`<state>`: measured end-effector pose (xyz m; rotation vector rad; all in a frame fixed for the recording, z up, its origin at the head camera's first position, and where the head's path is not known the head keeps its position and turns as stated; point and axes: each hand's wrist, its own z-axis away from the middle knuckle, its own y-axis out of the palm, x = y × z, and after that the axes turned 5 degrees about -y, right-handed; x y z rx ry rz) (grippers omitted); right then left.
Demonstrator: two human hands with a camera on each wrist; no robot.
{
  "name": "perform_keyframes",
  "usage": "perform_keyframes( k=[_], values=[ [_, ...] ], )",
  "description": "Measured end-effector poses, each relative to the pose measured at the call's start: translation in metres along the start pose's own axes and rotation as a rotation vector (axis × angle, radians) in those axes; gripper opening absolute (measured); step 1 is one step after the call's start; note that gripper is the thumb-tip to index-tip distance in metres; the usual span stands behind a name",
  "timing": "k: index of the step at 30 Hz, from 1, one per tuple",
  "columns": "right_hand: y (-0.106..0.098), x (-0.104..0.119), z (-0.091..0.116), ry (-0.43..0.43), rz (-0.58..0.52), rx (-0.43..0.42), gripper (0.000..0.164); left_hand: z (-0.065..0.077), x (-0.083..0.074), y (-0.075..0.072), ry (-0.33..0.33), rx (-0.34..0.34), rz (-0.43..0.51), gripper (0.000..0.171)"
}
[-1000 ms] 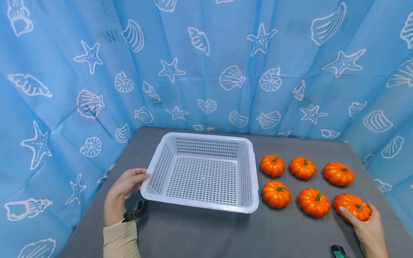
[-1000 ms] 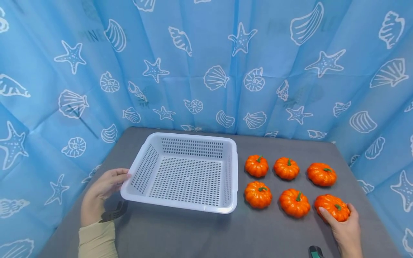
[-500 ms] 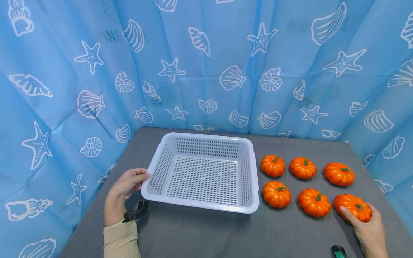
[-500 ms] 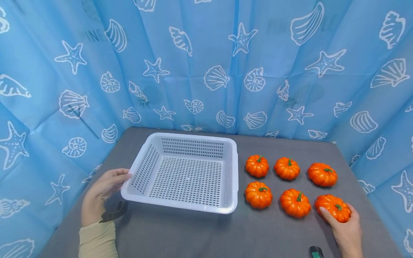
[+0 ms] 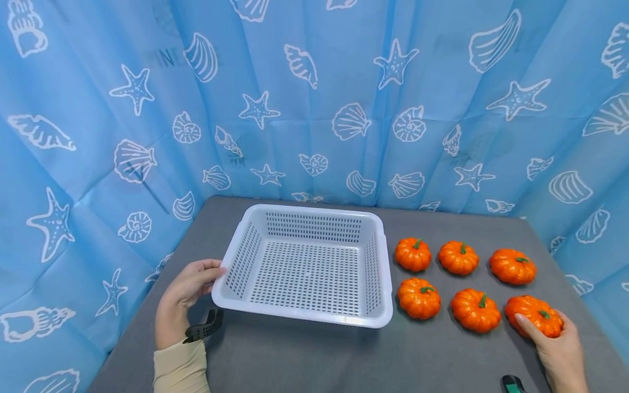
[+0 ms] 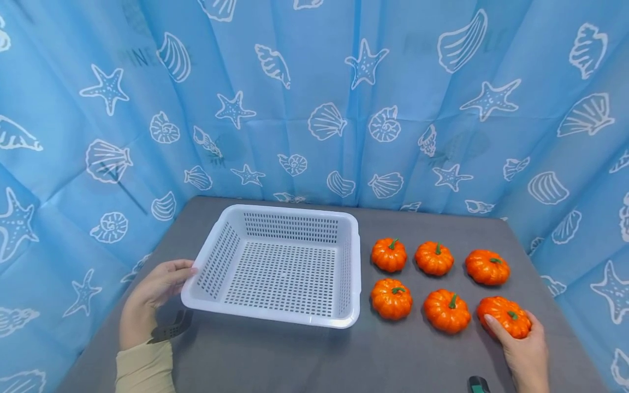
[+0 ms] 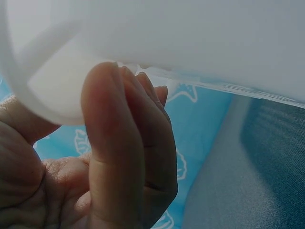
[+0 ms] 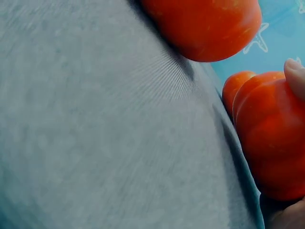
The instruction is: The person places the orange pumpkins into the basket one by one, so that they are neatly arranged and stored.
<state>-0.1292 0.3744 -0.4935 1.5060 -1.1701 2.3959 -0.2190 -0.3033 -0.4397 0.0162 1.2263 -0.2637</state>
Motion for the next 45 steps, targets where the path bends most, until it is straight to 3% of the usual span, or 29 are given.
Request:
perform_keyframes(
  k=[9, 17, 26, 37, 45],
  values=[
    [-0.005, 0.022, 0.005, -0.058, -0.045, -0.039, 0.089, 0.001, -0.001, 0.001, -0.001, -0.013, -0.001, 0.039],
    [-0.004, 0.059, 0.016, -0.284, -0.084, 0.022, 0.075, 0.003, -0.002, -0.001, 0.014, -0.001, -0.005, 0.040],
    [0.019, 0.113, 0.029, -0.540, -0.066, 0.110, 0.077, 0.002, -0.003, -0.002, 0.018, -0.003, -0.006, 0.042],
    [0.052, 0.181, 0.050, -0.668, -0.035, 0.277, 0.085, 0.005, -0.004, 0.003, 0.024, -0.036, -0.006, 0.046],
    [0.087, 0.223, 0.058, -0.772, -0.019, 0.339, 0.086, 0.005, -0.002, 0.003, 0.043, -0.030, -0.011, 0.043]
  ],
)
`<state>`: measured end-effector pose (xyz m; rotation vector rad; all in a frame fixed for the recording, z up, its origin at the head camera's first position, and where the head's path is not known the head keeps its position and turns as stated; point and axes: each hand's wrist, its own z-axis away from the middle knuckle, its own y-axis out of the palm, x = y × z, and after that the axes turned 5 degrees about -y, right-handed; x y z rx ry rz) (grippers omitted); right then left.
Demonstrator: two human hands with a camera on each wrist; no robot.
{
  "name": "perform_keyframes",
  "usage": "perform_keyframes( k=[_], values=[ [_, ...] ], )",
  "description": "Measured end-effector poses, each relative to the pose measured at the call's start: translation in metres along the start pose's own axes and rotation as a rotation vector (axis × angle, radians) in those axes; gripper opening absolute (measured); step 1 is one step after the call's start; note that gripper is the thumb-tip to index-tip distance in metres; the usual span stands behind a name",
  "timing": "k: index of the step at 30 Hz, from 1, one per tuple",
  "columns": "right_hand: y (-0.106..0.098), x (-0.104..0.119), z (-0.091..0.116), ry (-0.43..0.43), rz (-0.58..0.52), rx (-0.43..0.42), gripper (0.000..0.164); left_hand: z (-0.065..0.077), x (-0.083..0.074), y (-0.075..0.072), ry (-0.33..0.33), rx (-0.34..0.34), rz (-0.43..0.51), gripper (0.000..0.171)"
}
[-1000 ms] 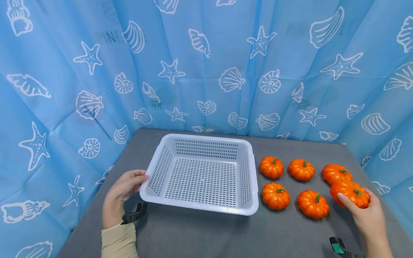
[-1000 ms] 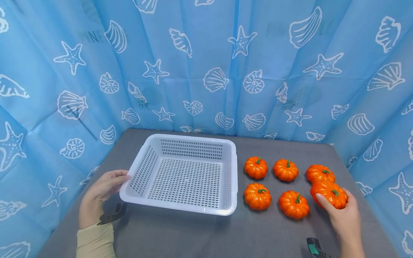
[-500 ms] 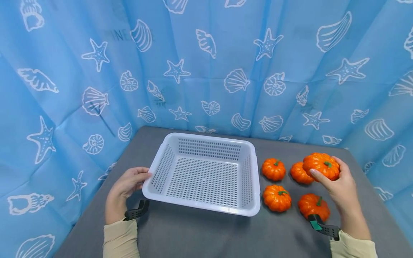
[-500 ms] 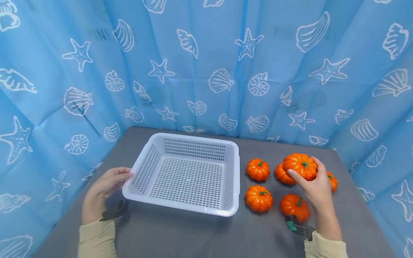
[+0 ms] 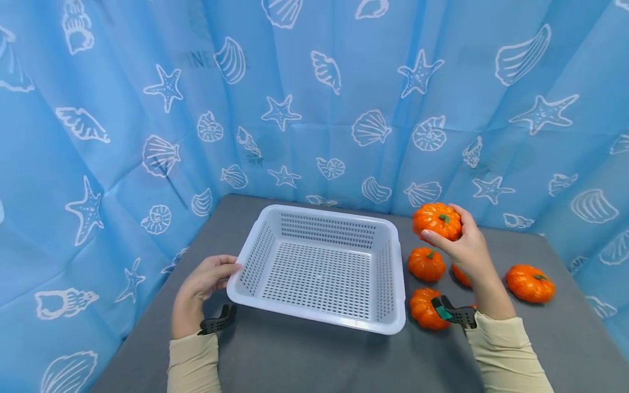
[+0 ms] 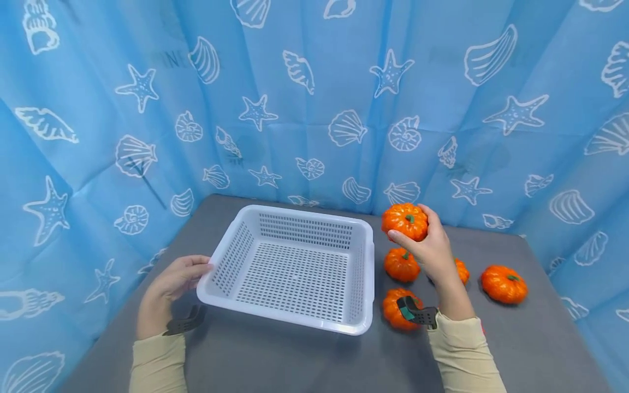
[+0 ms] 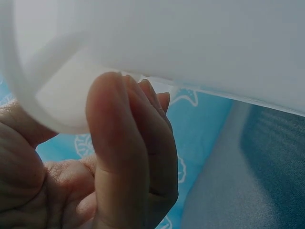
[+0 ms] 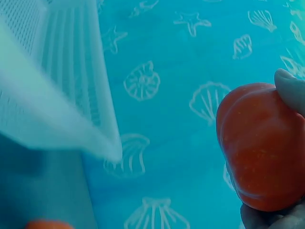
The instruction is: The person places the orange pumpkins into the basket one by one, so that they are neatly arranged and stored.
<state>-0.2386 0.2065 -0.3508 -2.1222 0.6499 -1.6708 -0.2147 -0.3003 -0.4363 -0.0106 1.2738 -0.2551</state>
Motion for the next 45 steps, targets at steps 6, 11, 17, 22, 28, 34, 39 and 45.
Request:
perform_keyframes(
  k=[6, 11, 17, 22, 28, 34, 39, 45],
  values=[
    [0.025, 0.016, -0.019, -0.020, -0.076, 0.062, 0.088, -0.001, 0.001, 0.001, -0.003, -0.010, 0.012, 0.042],
    [0.048, 0.027, -0.033, -0.059, -0.138, 0.121, 0.085, 0.000, 0.002, 0.001, -0.005, -0.013, 0.019, 0.042],
    [0.084, 0.037, -0.053, -0.096, -0.215, 0.216, 0.084, -0.003, 0.003, -0.001, -0.004, -0.011, 0.024, 0.042],
    [0.118, 0.046, -0.062, -0.105, -0.229, 0.280, 0.084, -0.006, 0.003, -0.002, -0.016, -0.020, 0.035, 0.039],
    [0.155, 0.056, -0.067, -0.109, -0.220, 0.332, 0.081, -0.007, 0.004, -0.002, -0.014, -0.020, 0.044, 0.038],
    [0.181, 0.063, -0.070, -0.083, -0.260, 0.395, 0.082, -0.009, 0.005, -0.001, 0.007, 0.022, 0.065, 0.036],
    [0.200, 0.071, -0.070, -0.074, -0.257, 0.445, 0.083, -0.009, 0.006, -0.002, 0.006, 0.014, 0.063, 0.034],
    [0.229, 0.067, -0.071, -0.098, -0.193, 0.493, 0.083, -0.008, 0.005, -0.002, -0.008, -0.004, 0.049, 0.036]
  ],
)
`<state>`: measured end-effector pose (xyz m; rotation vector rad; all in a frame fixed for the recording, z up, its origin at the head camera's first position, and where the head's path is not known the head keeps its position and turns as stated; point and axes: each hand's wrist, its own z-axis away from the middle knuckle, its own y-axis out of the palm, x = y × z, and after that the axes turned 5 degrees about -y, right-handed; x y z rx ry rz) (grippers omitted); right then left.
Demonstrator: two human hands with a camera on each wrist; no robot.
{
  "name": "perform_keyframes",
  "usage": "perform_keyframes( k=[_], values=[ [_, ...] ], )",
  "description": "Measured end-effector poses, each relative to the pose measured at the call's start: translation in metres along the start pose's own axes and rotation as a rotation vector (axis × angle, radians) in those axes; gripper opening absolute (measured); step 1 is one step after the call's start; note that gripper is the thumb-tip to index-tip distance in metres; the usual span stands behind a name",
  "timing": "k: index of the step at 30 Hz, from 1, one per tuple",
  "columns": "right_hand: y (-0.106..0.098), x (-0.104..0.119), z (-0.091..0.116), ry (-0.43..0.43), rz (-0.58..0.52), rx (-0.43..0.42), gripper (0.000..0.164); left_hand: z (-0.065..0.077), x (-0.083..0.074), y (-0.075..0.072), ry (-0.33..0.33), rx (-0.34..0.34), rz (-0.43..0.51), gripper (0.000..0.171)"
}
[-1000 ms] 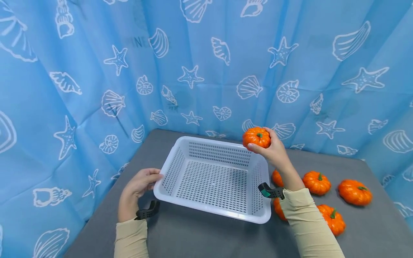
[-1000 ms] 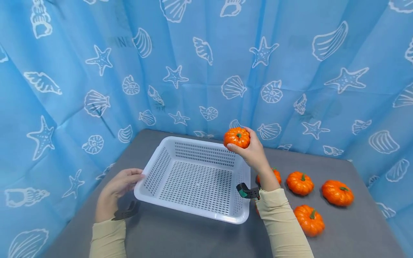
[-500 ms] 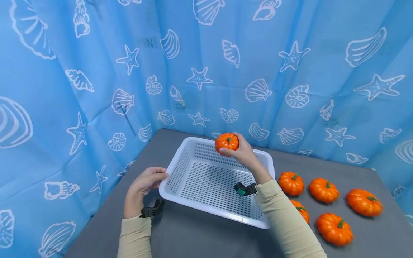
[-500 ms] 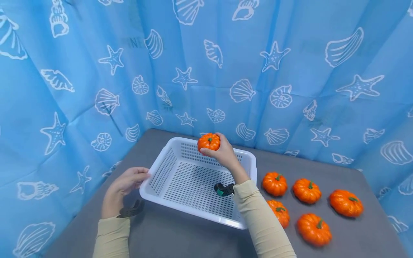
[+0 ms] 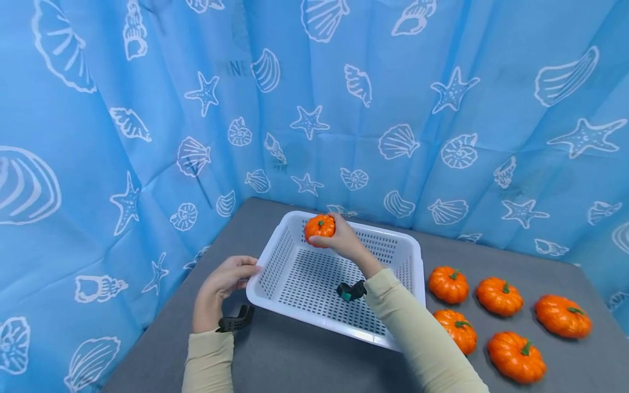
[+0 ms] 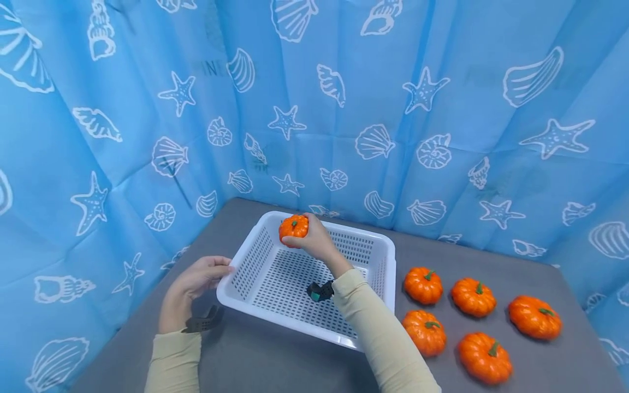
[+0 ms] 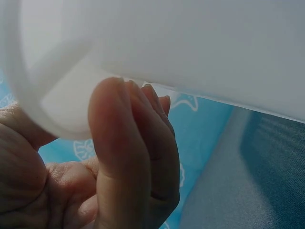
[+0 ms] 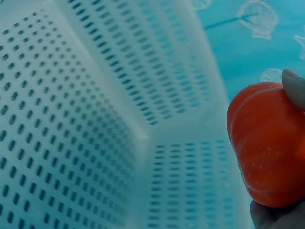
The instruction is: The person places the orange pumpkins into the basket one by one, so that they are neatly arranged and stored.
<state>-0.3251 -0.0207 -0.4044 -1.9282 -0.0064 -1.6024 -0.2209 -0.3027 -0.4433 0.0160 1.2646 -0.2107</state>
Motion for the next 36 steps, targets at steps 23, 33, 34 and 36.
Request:
perform_keyframes(
  k=[23, 33, 34, 36],
  values=[
    [0.056, -0.043, -0.019, 0.012, 0.158, 0.130, 0.082, -0.001, 0.009, 0.002, -0.033, -0.004, -0.018, 0.037],
    [0.062, -0.041, -0.026, -0.004, 0.179, 0.148, 0.083, -0.002, 0.003, 0.000, -0.023, -0.009, -0.025, 0.036],
    [0.063, -0.041, -0.026, -0.008, 0.188, 0.149, 0.083, -0.002, 0.003, -0.001, -0.021, -0.010, -0.026, 0.036],
    [0.063, -0.041, -0.027, -0.010, 0.205, 0.148, 0.083, -0.002, 0.002, -0.001, -0.020, -0.013, -0.025, 0.036]
  ],
)
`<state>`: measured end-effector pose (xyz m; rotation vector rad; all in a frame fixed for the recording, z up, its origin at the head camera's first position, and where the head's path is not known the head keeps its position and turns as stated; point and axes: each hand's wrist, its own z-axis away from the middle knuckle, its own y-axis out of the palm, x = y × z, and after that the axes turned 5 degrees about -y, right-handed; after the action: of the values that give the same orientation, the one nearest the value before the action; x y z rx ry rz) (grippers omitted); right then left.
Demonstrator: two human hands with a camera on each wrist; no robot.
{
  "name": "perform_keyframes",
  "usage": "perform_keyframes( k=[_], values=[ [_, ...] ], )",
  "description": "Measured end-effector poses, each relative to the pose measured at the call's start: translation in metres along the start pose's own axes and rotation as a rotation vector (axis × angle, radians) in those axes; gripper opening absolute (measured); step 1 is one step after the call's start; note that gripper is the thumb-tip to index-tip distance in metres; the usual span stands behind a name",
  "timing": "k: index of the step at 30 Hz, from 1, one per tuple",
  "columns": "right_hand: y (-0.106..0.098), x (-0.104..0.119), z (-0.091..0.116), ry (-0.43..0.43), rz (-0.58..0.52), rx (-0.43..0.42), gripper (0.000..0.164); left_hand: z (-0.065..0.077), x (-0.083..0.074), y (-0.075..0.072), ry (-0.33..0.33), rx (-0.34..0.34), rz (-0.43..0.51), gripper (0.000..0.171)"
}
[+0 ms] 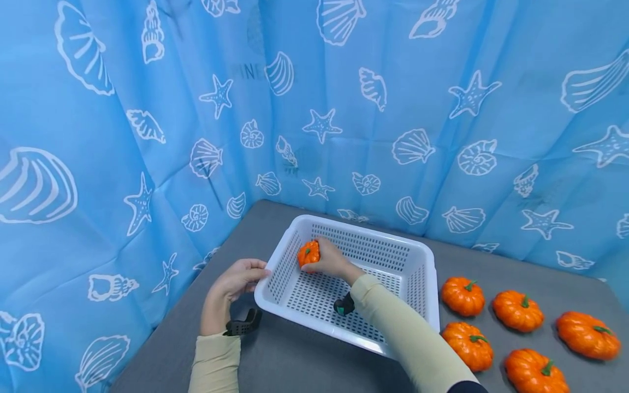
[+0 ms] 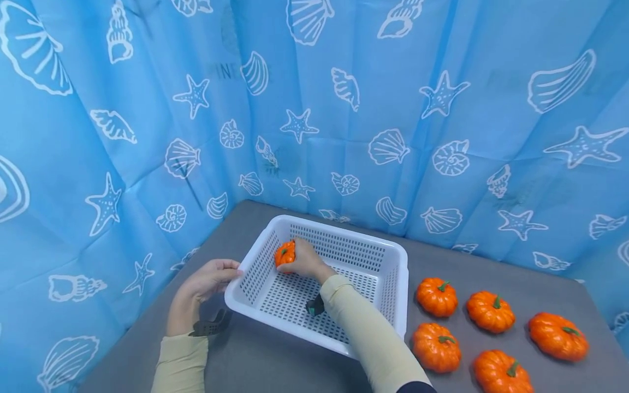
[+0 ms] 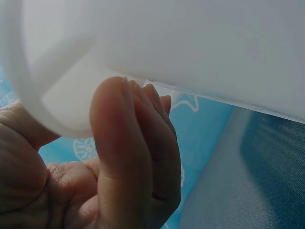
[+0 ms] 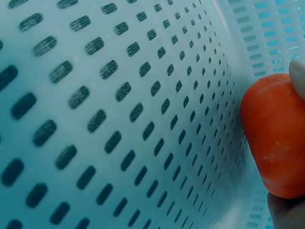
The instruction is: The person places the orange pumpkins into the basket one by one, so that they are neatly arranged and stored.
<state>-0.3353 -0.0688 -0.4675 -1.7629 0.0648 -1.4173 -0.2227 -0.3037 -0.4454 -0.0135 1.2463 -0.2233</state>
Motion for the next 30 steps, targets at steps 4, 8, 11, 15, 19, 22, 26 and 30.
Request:
perform_keyframes(
  k=[4, 8, 11, 15, 19, 22, 26, 30],
  values=[
    [0.001, -0.002, 0.001, -0.004, 0.019, -0.008, 0.083, 0.001, -0.002, 0.002, -0.003, -0.001, 0.001, 0.037],
    [0.001, -0.003, 0.001, -0.006, 0.018, -0.012, 0.083, 0.000, -0.003, 0.002, -0.013, -0.003, 0.002, 0.037],
    [0.001, -0.005, 0.001, -0.001, 0.008, -0.013, 0.084, -0.001, -0.003, 0.002, -0.015, -0.003, -0.001, 0.036],
    [0.001, -0.009, 0.001, 0.010, -0.016, -0.013, 0.086, -0.002, -0.004, 0.002, -0.015, -0.002, -0.005, 0.037],
    [0.002, -0.012, 0.003, 0.019, -0.051, 0.014, 0.089, -0.001, -0.003, 0.001, -0.018, 0.006, -0.002, 0.038],
    [0.003, -0.015, 0.004, 0.027, -0.066, 0.038, 0.091, 0.000, -0.002, 0.000, -0.012, 0.018, 0.006, 0.039],
    [0.004, -0.017, 0.003, 0.023, -0.032, 0.049, 0.092, 0.001, -0.001, 0.000, -0.001, 0.026, 0.014, 0.039],
    [0.003, -0.018, 0.003, 0.011, 0.021, 0.057, 0.091, 0.001, -0.001, 0.000, 0.001, 0.025, 0.011, 0.038]
  ],
)
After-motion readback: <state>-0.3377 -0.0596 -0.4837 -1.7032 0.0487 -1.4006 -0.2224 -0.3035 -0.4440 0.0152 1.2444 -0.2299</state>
